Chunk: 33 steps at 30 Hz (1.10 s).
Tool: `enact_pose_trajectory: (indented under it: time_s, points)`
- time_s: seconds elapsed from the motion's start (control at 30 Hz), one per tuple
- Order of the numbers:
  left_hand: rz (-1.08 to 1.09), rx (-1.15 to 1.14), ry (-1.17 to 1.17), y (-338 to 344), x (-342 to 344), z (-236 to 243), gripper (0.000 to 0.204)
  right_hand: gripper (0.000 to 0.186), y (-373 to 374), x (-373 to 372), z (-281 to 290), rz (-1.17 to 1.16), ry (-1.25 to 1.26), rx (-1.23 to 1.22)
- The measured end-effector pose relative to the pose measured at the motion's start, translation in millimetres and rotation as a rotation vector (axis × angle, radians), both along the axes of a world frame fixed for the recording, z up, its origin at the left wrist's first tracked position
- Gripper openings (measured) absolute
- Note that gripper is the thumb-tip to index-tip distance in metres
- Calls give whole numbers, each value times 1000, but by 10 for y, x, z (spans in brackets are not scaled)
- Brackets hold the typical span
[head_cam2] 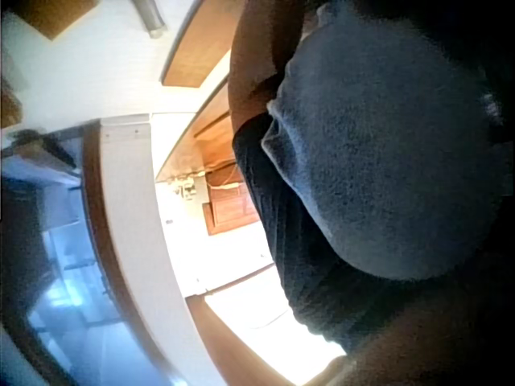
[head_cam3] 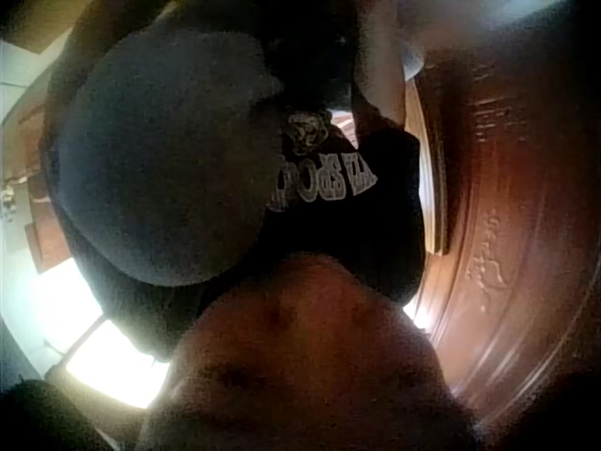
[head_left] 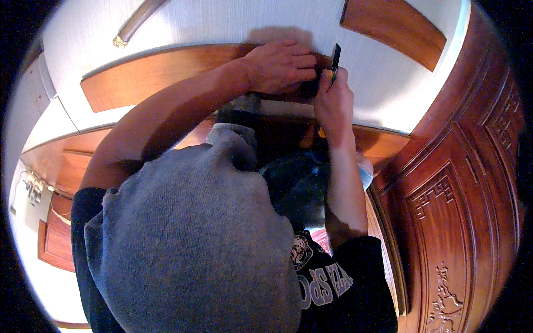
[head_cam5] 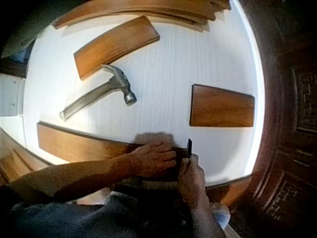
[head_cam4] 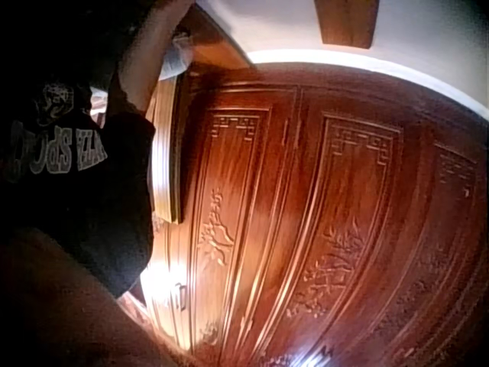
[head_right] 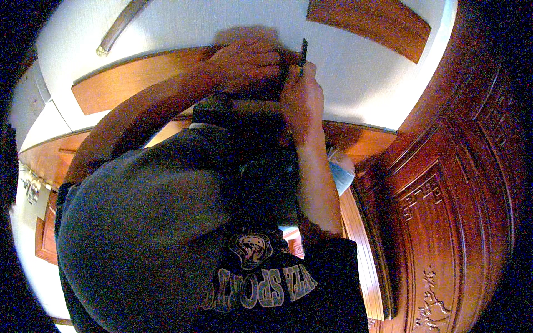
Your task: The person installs wooden planks on a floor, using a hammer to tap them into place and a nail gun to secure them. They also use a utility knife to trim the planks and a pencil to mark measurements.
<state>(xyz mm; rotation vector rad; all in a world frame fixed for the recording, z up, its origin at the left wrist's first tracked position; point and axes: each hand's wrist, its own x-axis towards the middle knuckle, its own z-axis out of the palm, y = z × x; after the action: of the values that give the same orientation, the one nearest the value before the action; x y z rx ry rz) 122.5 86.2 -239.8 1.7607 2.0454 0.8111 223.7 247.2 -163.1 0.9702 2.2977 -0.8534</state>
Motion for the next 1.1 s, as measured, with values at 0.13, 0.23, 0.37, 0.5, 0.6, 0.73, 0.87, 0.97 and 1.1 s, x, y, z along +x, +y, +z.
enact_pose_trajectory:
  time_s: [0.13,0.23,0.37,0.5,0.6,0.73,0.87,0.97,1.1]
  points:
    - [12,6,49,0,23,-22,26,26,3,1,-19,22,7,14]
    - [11,-2,2,0,6,26,25,27,11,-1,-23,35,14,15]
    - [-1,-20,-11,13,2,27,25,28,10,-29,16,59,0,18]
    - [-17,-28,-30,23,-5,24,26,27,4,-7,-11,22,-15,17]
    - [6,-3,47,13,32,-37,27,28,3,-20,-10,20,-18,6]
    - [9,-17,45,21,45,-54,27,28,9,-13,-23,40,-33,19]
    - [27,7,72,11,44,-21,27,27,22,-33,-7,73,-39,16]
    - [21,15,58,4,24,-7,26,27,28,-32,-6,92,-21,-3]
    - [17,23,54,14,21,-32,26,27,41,-14,-36,51,14,-24]
